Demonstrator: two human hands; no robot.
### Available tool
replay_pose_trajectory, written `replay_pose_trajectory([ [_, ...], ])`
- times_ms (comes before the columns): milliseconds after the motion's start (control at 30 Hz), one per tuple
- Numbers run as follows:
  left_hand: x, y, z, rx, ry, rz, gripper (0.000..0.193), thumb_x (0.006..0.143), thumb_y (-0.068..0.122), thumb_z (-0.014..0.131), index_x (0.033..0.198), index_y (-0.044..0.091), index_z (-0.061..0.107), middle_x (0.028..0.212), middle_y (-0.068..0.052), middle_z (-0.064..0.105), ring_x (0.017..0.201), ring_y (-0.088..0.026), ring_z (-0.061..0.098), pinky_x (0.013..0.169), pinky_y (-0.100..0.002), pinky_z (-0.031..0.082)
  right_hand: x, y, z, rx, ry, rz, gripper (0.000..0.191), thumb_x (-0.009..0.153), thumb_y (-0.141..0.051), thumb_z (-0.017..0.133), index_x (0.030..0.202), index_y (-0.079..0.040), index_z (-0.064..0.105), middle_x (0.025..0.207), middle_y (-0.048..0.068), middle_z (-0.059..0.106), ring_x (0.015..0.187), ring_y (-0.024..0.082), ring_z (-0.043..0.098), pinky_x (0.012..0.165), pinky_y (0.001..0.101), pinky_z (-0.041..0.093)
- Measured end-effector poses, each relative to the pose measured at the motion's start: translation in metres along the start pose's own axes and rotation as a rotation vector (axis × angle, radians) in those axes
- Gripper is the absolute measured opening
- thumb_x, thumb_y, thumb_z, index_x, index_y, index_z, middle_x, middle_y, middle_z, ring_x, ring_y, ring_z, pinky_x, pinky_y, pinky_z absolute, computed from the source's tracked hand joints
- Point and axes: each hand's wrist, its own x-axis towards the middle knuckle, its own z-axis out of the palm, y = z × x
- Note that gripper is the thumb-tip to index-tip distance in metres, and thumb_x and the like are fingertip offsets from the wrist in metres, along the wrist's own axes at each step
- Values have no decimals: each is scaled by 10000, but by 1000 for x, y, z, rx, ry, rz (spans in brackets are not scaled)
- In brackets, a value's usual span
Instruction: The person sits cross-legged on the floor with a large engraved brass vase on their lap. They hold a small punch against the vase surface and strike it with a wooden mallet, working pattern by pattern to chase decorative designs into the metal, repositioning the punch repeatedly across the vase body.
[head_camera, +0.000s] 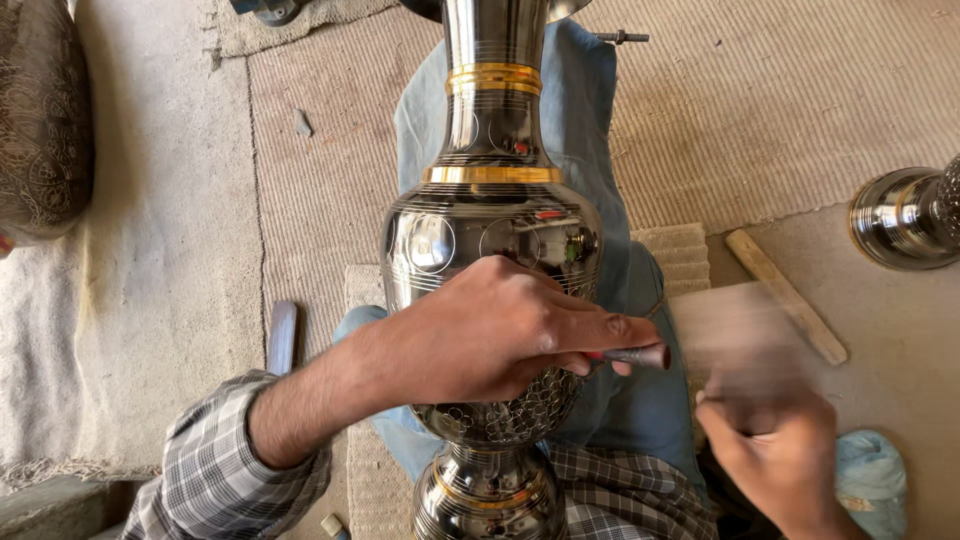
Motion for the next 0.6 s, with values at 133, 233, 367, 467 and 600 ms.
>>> replay_pose_trajectory([
  [133, -4, -4, 0, -24, -44, 26, 487, 944, 149, 723, 1419, 183, 622, 1264, -17, 755, 967, -166, 795, 781, -349, 647, -1, 6, 4, 181, -7, 28, 345, 861, 49, 797, 1109, 22, 558, 907, 104, 672, 786, 182, 682, 723, 315, 568],
  [233, -13, 3, 6, 11, 39, -66, 491, 926, -56, 654, 1375, 143, 642, 1246, -48, 765, 951, -181, 798, 581, -248, 629, 26, 1, -8, -72, -101, -27, 611, 823, 24, 804, 1356, 71, 509, 865, 69, 666, 697, 132, 709, 617, 292, 552],
  [367, -27, 25, 21, 112, 355, -242, 479, 920, -71, 684, 1368, 98, 652, 1108, -11, 787, 883, -185, 779, 692, -306, 628, 71, -27, -30, 123, -181, -120, 611, 813, 8, 767, 1346, -17, 470, 951, 90, 699, 791, 165, 713, 688, 301, 597],
  [467, -32, 37, 32, 99, 584, -354, 453, 861, -74, 719, 1280, 85, 658, 1117, 0, 797, 822, -153, 770, 688, -293, 627, 109, -50, -44, -193, -317, -258, 867, 704, 24, 788, 1497, -61, 451, 979, 151, 707, 770, 212, 697, 629, 339, 568],
  [600, -32, 41, 45, 60, 819, -357, 359, 932, -96, 700, 1252, 58, 649, 1125, -10, 781, 904, -145, 798, 751, -263, 664, 142, -74, -54, -176, -373, -317, 881, 778, -2, 781, 1565, -138, 408, 944, 107, 680, 732, 150, 675, 618, 303, 559],
])
